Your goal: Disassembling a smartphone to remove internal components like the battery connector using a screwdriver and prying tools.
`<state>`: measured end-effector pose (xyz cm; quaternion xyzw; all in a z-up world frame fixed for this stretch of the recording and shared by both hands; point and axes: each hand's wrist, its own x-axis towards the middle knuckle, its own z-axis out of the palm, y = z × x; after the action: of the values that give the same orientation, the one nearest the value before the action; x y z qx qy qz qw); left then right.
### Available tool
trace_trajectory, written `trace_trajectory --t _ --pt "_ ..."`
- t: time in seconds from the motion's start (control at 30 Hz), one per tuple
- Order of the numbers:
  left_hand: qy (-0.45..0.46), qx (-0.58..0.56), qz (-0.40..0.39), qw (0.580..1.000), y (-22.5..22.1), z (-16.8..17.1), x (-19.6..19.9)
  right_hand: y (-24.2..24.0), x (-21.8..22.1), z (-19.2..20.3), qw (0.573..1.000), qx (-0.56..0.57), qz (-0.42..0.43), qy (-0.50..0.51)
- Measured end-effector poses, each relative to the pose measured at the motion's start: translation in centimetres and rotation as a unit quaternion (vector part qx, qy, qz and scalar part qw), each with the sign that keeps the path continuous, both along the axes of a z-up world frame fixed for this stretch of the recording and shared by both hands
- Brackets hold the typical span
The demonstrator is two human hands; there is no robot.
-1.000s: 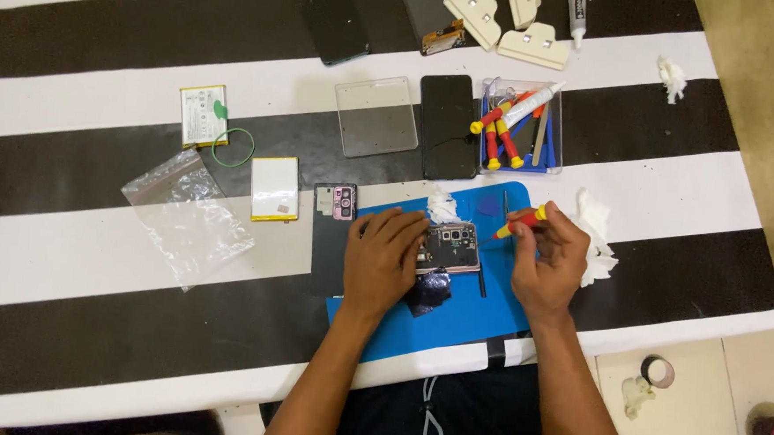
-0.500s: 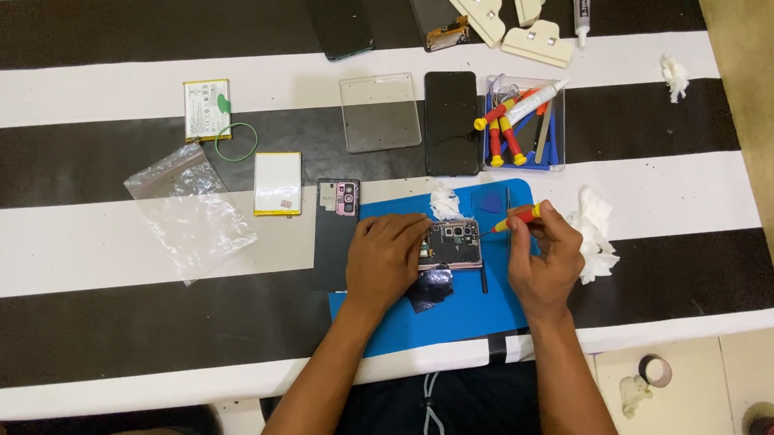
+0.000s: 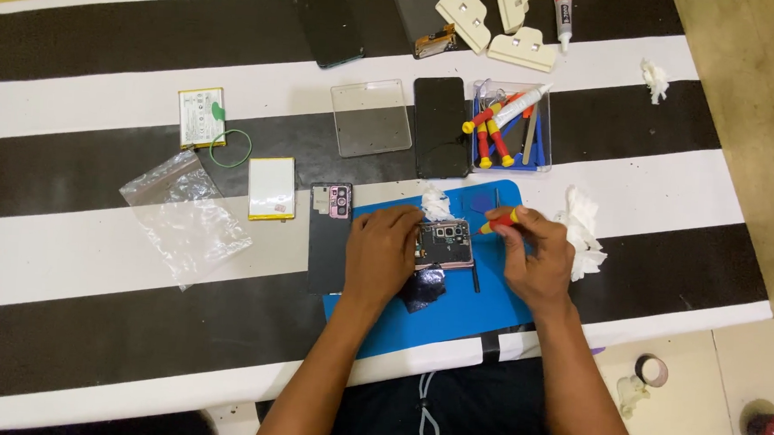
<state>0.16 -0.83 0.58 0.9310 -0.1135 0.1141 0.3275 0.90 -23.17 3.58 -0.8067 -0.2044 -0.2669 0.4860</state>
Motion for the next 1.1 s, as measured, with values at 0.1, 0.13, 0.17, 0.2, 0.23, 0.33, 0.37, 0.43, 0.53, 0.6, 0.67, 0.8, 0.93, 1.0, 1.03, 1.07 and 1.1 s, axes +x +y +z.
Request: trace_trajectory --t 0.1,0.13,0.17,0.2,0.23,0.33,0.37,0.43,0.53,0.6,0.67,0.8,0.93,1.0,1.03,1.07,1.1 --pt "0.012 0.012 -0.024 1.000 -1.0 1.8 1.6 1.0 -0.4 1.5 1.000 0.001 0.021 0.016" --pt "0.012 0.012 -0.025 1.000 -1.4 0.8 2.5 0.9 -0.6 1.4 1.000 0.001 0.020 0.017" --pt "0.003 0.001 -0.052 0.999 -1.6 -0.1 3.6 1.0 -0.6 1.4 0.999 0.038 0.017 0.018" --pt "-0.006 -0.010 -0.078 0.997 -1.9 -1.0 4.6 1.0 -0.5 1.4 0.997 0.076 0.014 0.018" --pt "-0.007 -0.008 -0.078 0.997 -1.8 -1.5 5.1 0.6 -0.7 2.2 0.997 0.078 0.015 0.017" --pt "0.006 -0.025 -0.099 0.995 -2.1 -2.6 6.4 -2.0 -1.4 4.0 0.996 0.071 -0.048 0.022" --pt "0.016 0.002 -0.101 0.995 -2.1 -2.8 6.4 -3.2 -1.7 4.1 0.992 0.013 -0.106 0.063" --pt "0.025 0.032 -0.104 0.994 -1.8 -1.6 6.3 -5.0 -1.9 4.7 0.980 -0.043 -0.165 0.104" --pt "0.101 -0.007 -0.073 0.992 -1.3 1.0 5.5 -6.4 -1.9 6.7 0.929 -0.188 -0.178 0.264" --pt "0.137 -0.141 0.024 0.980 -1.2 1.3 5.1 -6.7 -1.3 8.5 0.819 -0.335 -0.116 0.451" --pt "0.147 -0.170 0.052 0.973 -0.9 3.8 3.9 -8.6 -1.1 6.0 0.833 -0.316 -0.120 0.437" --pt "0.158 -0.263 0.163 0.938 -1.2 5.6 0.4 -11.0 -1.0 3.5 0.887 -0.213 -0.158 0.378" --pt "0.154 -0.328 0.150 0.920 -4.6 5.5 -4.1 -6.8 -3.9 3.8 0.930 -0.091 -0.131 0.332" --pt "0.141 -0.405 0.073 0.901 -6.8 5.1 -5.5 -2.1 -5.6 5.0 0.943 0.051 -0.006 0.329" --pt "0.141 -0.405 0.072 0.901 -6.7 5.6 -5.8 -1.8 -6.1 4.0 0.943 0.051 -0.006 0.328" --pt "0.126 -0.410 -0.001 0.904 -6.6 6.0 -6.0 -1.5 -6.6 2.9 0.958 0.032 0.025 0.285" --pt "0.107 -0.412 -0.072 0.902 -6.5 6.4 -6.2 -1.2 -6.9 1.9 0.969 0.013 0.057 0.239"
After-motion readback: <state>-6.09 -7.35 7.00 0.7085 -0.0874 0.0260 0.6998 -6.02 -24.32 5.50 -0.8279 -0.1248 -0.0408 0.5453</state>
